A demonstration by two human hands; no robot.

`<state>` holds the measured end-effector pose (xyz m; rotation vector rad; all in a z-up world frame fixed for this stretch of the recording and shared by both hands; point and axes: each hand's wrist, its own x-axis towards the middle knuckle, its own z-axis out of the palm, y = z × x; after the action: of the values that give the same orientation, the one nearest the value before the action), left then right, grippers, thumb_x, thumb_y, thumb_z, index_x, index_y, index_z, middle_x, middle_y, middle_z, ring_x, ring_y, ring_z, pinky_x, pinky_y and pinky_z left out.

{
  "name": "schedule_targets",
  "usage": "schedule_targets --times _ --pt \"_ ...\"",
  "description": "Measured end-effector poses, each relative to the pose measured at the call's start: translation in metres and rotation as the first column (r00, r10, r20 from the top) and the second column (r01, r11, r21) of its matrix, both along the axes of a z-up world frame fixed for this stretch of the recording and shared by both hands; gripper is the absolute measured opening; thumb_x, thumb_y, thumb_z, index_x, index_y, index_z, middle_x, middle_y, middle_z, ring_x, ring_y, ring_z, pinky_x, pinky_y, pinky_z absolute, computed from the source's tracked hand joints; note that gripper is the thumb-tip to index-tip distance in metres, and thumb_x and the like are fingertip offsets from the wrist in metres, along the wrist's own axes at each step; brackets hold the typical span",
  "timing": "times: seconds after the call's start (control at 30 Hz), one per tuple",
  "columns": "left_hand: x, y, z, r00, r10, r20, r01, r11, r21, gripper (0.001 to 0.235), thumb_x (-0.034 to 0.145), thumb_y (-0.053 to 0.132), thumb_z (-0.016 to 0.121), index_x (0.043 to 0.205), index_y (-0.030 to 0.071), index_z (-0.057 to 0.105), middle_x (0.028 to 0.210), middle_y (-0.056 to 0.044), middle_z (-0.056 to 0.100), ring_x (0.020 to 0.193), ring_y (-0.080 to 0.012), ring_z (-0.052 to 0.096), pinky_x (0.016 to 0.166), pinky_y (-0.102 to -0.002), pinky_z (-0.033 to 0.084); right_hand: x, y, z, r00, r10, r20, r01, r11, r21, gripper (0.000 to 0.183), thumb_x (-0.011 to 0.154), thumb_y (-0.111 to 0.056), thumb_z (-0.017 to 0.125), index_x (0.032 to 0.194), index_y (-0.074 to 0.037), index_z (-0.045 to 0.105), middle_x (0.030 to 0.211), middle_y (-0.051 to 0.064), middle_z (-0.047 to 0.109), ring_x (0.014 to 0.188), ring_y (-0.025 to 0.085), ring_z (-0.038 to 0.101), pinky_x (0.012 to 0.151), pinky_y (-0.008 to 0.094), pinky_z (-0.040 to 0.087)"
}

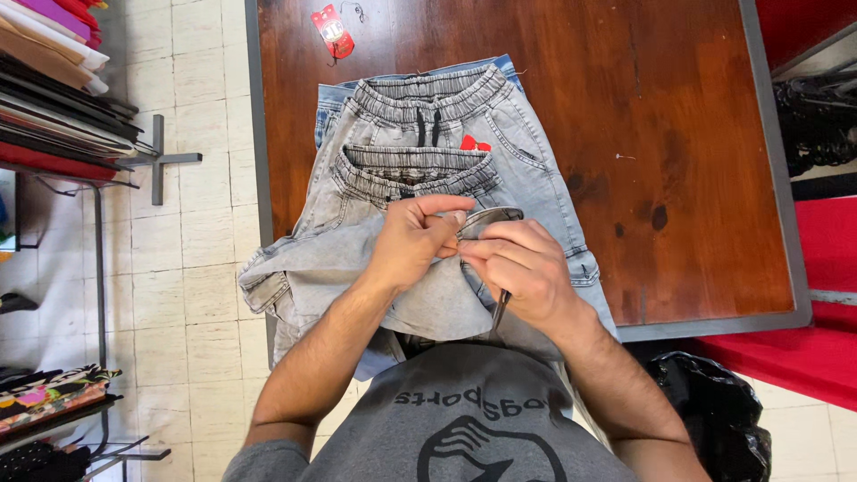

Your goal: The person uses scissors to trim loose threads and excess fabric from the waistband and pockets of a pair of light gray shorts laid on a wooden table. The person repeatedly lifts and adjusts the shorts to access different areas while cutting small pieces of thread.

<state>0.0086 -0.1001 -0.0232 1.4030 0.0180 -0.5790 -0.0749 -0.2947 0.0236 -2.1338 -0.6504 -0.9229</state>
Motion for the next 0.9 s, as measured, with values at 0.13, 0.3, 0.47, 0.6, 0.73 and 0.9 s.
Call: schedule_targets --times 0.13,0.3,0.47,0.6,0.73,0.9 --pt "0.002 -0.001 0.008 0.999 -0.041 0.012 0.041 0.999 0.018 0.029 0.105 0.006 0.086 0.133 0.004 0.092 0.071 -0.015 0.081 0.066 -0.0158 0.084 0.066 -0.027 0.077 -0.004 -0.003 0.002 0.999 0.041 -0.017 -0.04 0.999 0.032 0.045 0.109 0.002 0.086 0.073 -0.012 0.063 0.103 0.007 0.091 0.088 0.035 0.08 0.079 0.045 0.067" --pt "0.011 0.006 0.02 0.98 -0.173 0.103 0.166 0.984 0.072 0.025 0.103 -0.001 0.083 0.126 0.002 0.092 0.069 -0.015 0.078 0.059 -0.0157 0.078 0.059 -0.028 0.075 -0.014 -0.018 0.015 0.937 0.234 -0.259 -0.099 0.889 0.447 0.061 0.103 0.004 0.089 0.067 -0.015 0.044 0.099 0.01 0.09 0.081 0.035 0.076 0.072 0.043 0.06" --pt "0.008 0.006 0.024 0.985 -0.172 0.003 0.172 0.984 -0.037 0.033 0.097 -0.005 0.089 0.131 -0.002 0.089 0.079 -0.018 0.083 0.063 -0.018 0.082 0.06 -0.031 0.077 -0.018 -0.015 0.032 0.954 0.155 -0.258 -0.068 0.946 0.317 0.066 0.1 -0.002 0.095 0.067 -0.015 0.04 0.114 0.011 0.093 0.089 0.037 0.077 0.079 0.045 0.06" --pt "0.015 0.01 -0.005 0.971 -0.184 -0.151 0.155 0.97 -0.186 0.04 0.096 -0.004 0.095 0.135 -0.004 0.085 0.091 -0.021 0.088 0.069 -0.0273 0.089 0.063 -0.039 0.08 -0.017 -0.005 0.028 0.963 0.148 -0.225 -0.078 0.953 0.292 0.067 0.103 -0.003 0.094 0.067 -0.014 0.038 0.118 0.013 0.094 0.094 0.042 0.082 0.078 0.046 0.062" --pt "0.004 0.008 -0.029 0.934 -0.169 -0.315 0.071 0.952 -0.299 0.04 0.097 -0.004 0.095 0.135 -0.007 0.081 0.094 -0.021 0.089 0.07 -0.0268 0.09 0.061 -0.034 0.079 -0.018 -0.004 0.026 0.967 0.153 -0.202 -0.103 0.966 0.237 0.066 0.103 0.002 0.092 0.068 -0.014 0.038 0.115 0.012 0.094 0.094 0.041 0.082 0.078 0.045 0.064" --pt "-0.002 0.008 -0.033 0.908 -0.185 -0.375 0.062 0.947 -0.316 0.039 0.097 -0.005 0.095 0.133 -0.009 0.08 0.092 -0.019 0.088 0.068 -0.0262 0.089 0.058 -0.033 0.079 -0.022 -0.006 0.018 0.957 0.183 -0.224 -0.105 0.941 0.323 0.068 0.1 0.002 0.095 0.067 -0.015 0.039 0.099 0.008 0.093 0.085 0.035 0.081 0.071 0.04 0.064"
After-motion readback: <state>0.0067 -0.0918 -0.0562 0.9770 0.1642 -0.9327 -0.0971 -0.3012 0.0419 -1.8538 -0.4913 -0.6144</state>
